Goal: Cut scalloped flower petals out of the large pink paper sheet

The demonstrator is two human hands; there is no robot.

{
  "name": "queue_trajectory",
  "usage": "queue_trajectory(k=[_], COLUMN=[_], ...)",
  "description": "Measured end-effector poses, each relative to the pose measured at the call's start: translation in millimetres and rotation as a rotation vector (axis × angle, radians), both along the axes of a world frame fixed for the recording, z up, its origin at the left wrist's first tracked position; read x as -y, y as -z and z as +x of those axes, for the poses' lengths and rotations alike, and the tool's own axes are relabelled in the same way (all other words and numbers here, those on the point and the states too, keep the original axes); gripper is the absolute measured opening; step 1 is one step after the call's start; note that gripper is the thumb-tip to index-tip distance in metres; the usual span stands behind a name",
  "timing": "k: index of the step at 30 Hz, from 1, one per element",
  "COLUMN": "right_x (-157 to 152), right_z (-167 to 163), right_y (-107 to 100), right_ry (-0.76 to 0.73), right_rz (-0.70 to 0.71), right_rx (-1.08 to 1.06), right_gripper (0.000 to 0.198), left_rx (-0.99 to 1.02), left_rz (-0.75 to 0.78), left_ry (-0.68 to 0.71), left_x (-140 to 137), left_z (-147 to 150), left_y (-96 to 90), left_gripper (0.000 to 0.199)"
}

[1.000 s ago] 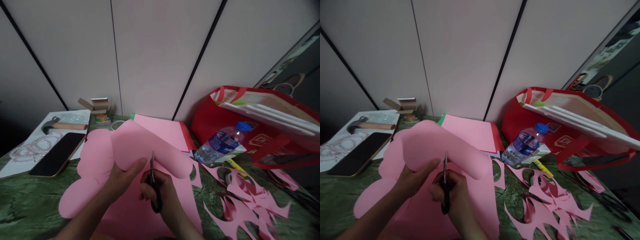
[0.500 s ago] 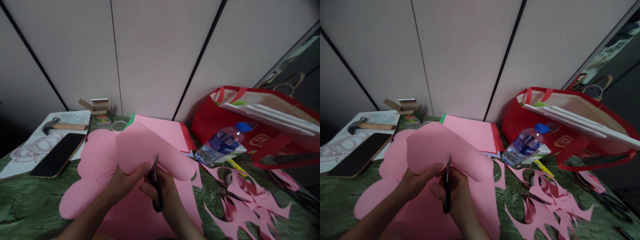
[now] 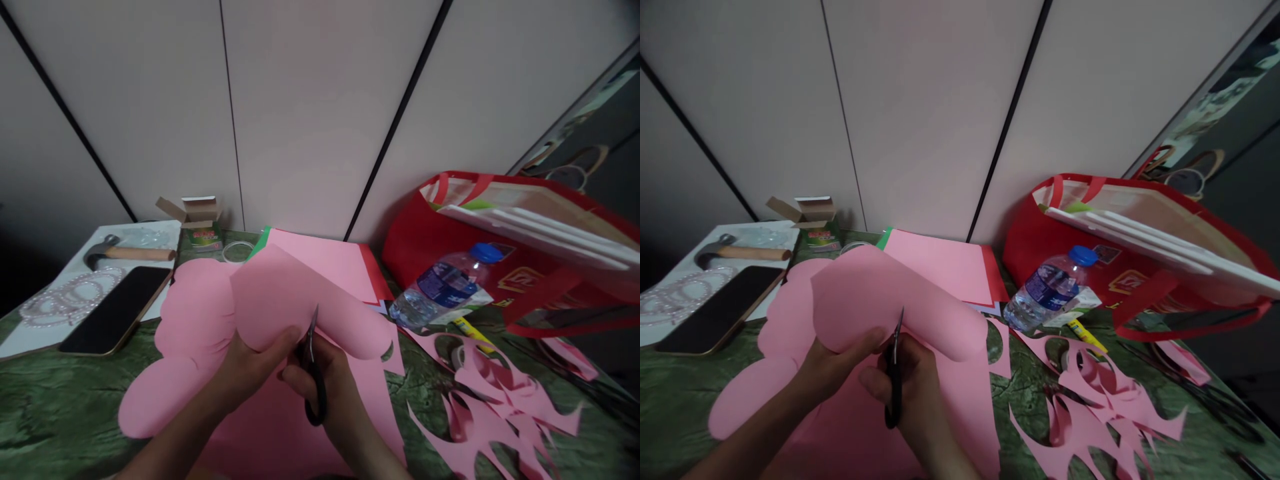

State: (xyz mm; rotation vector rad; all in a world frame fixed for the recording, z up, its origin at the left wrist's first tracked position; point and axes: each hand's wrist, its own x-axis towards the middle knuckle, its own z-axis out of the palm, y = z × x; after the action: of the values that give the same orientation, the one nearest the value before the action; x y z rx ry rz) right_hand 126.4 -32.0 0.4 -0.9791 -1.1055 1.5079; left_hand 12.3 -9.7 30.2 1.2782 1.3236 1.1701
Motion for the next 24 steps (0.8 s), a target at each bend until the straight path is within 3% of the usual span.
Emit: queue_trajectory(k=[6, 10, 24], right_x=[0.9, 0.7, -0.4], right_z=[-0.9, -0.1, -0.8], right_y=[3.6, 5.8, 5.9], right_ry=[-0.017, -0.013, 0.003], right_rz=[0.005, 0.011, -0.016], right_rx=[-0.051, -0.057, -0.040], right_gripper=[0.024, 0.021, 0.019], left_rx=[-0.019, 0.005, -0.035], left_rz=[0.003, -0.013, -0.017], left_ry=[0.059, -0.001, 0.165], left_x=[-2.3, -1.0, -4.8], left_z=[-2.7, -1.7, -6.6], left_y=[2.4, 1.7, 7.4], left_gripper=[0.017, 0.014, 0.027])
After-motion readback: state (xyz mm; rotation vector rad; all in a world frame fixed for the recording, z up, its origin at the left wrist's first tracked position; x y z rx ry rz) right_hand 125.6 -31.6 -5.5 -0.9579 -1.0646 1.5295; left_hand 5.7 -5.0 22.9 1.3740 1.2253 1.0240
